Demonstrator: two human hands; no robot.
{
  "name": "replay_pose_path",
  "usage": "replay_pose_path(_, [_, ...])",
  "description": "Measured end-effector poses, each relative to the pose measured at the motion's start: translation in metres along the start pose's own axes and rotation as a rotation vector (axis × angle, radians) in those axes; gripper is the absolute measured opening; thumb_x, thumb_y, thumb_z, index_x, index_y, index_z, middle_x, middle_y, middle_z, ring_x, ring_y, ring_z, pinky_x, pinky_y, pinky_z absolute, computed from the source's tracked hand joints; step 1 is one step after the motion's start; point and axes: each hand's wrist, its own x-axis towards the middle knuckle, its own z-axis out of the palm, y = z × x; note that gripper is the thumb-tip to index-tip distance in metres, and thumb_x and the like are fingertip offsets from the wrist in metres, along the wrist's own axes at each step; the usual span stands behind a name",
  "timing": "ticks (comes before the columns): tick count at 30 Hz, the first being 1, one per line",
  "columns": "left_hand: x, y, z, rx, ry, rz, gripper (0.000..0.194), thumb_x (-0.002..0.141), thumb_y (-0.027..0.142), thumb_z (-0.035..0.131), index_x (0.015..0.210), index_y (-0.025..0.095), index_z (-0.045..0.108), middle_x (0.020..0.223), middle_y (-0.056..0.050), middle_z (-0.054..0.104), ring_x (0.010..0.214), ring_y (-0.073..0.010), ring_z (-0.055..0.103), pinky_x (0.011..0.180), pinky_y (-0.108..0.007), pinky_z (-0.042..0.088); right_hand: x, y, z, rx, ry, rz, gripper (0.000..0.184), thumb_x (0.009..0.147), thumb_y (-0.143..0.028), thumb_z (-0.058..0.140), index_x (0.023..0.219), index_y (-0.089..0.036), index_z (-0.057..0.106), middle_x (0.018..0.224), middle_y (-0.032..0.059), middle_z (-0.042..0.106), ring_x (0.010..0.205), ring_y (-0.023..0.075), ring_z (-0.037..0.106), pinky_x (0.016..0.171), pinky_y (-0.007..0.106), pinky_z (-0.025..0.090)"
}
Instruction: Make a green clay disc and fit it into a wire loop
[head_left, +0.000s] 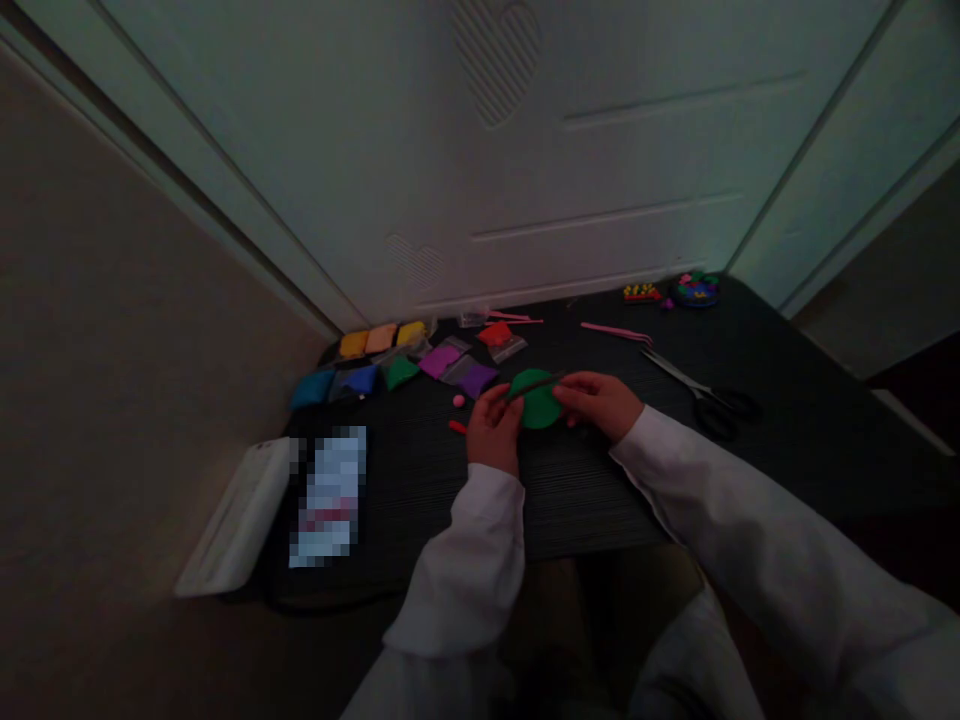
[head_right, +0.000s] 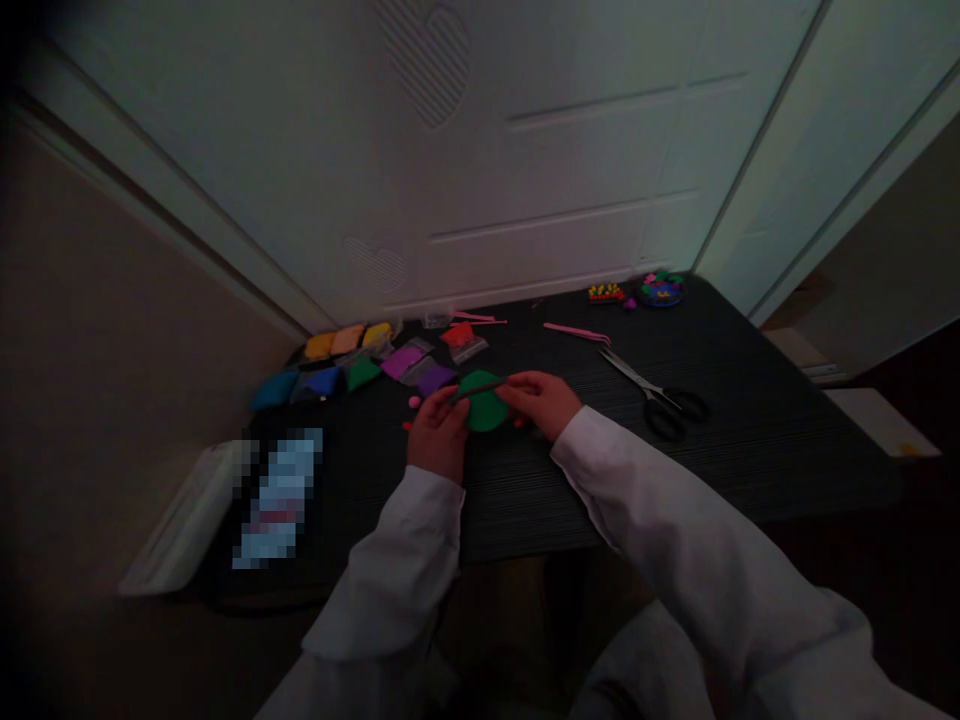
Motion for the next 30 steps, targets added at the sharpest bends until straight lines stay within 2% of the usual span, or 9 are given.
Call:
replay_pose_path(4, [0.0,0.0,0.001,-0.05,0.02,-0.017,0.038,0.059,0.029,0.062,0.093,0.018,0.048,0.073,-0.001,0.058,0.065,-0.0102,0.057,0.056,-0.022,0.045,0.0,0.0,0.0,-0.031,-0.062,0.02,0.023,0.06,-0.036,0.062,0.071,-0.016,0.056,0.063,-0.0011,0.059,0.052,0.0072,0.052,0.046,0.019,0.043])
replay_pose_path(10, [-0.005,0.002,0.003,-0.022,-0.092,-0.063,0.047,0.06,0.028,0.061,0.103,0.02,0.044,0.075,-0.001,0.058,0.07,-0.0126,0.057,0.059,-0.025,0.047,0.0,-0.003,-0.003,-0.167,0.011,-0.03,0.025,0.064,-0.042,0.056,0.065,-0.017,0.053,0.053,-0.0043,0.051,0.041,0.0059,0.045,0.04,0.019,0.037])
replay_pose_path(13, [-0.008,0.005,0.004,0.203,-0.017,0.022,0.046,0.061,0.028,0.06,0.103,0.018,0.045,0.081,-0.003,0.057,0.075,-0.0143,0.056,0.063,-0.027,0.047,-0.001,-0.003,-0.005,-0.438,0.071,-0.112,0.026,0.069,-0.042,0.049,0.067,-0.017,0.055,0.053,-0.0032,0.052,0.045,0.0081,0.046,0.044,0.022,0.036])
replay_pose_path(17, [-0.011,0.012,0.005,0.607,0.096,0.23,0.027,0.064,0.028,0.057,0.089,0.017,0.056,0.089,-0.006,0.057,0.085,-0.0163,0.054,0.073,-0.029,0.044,-0.001,0.0,-0.009,-0.998,0.198,-0.335,0.026,0.072,-0.039,0.045,0.068,-0.018,0.059,0.065,0.0015,0.059,0.063,0.0137,0.05,0.061,0.027,0.037])
replay_pose_path(20, [-0.011,0.015,0.005,0.716,0.083,0.218,0.023,0.065,0.03,0.056,0.085,0.018,0.058,0.085,-0.005,0.059,0.078,-0.0162,0.055,0.07,-0.029,0.044,0.001,0.003,-0.012,-1.215,0.226,-0.411,0.028,0.074,-0.038,0.042,0.07,-0.017,0.06,0.074,0.0051,0.06,0.072,0.0165,0.05,0.07,0.031,0.036])
replay_pose_path(25, [-0.004,0.015,0.003,0.679,-0.008,0.17,0.032,0.064,0.031,0.058,0.093,0.017,0.057,0.082,-0.005,0.061,0.075,-0.0161,0.057,0.068,-0.03,0.045,0.004,0.006,-0.016,-1.214,0.276,-0.388,0.028,0.075,-0.037,0.043,0.087,-0.017,0.057,0.089,0.0072,0.059,0.084,0.0188,0.049,0.075,0.032,0.035])
replay_pose_path(30, [0.0,0.014,-0.002,0.714,-0.039,0.178,0.026,0.064,0.03,0.057,0.086,0.018,0.061,0.084,-0.005,0.062,0.076,-0.0166,0.057,0.071,-0.031,0.045,0.005,0.006,-0.016,-1.151,0.254,-0.375,0.024,0.074,-0.033,0.044,0.091,-0.02,0.054,0.087,0.0047,0.058,0.082,0.0178,0.05,0.072,0.031,0.036])
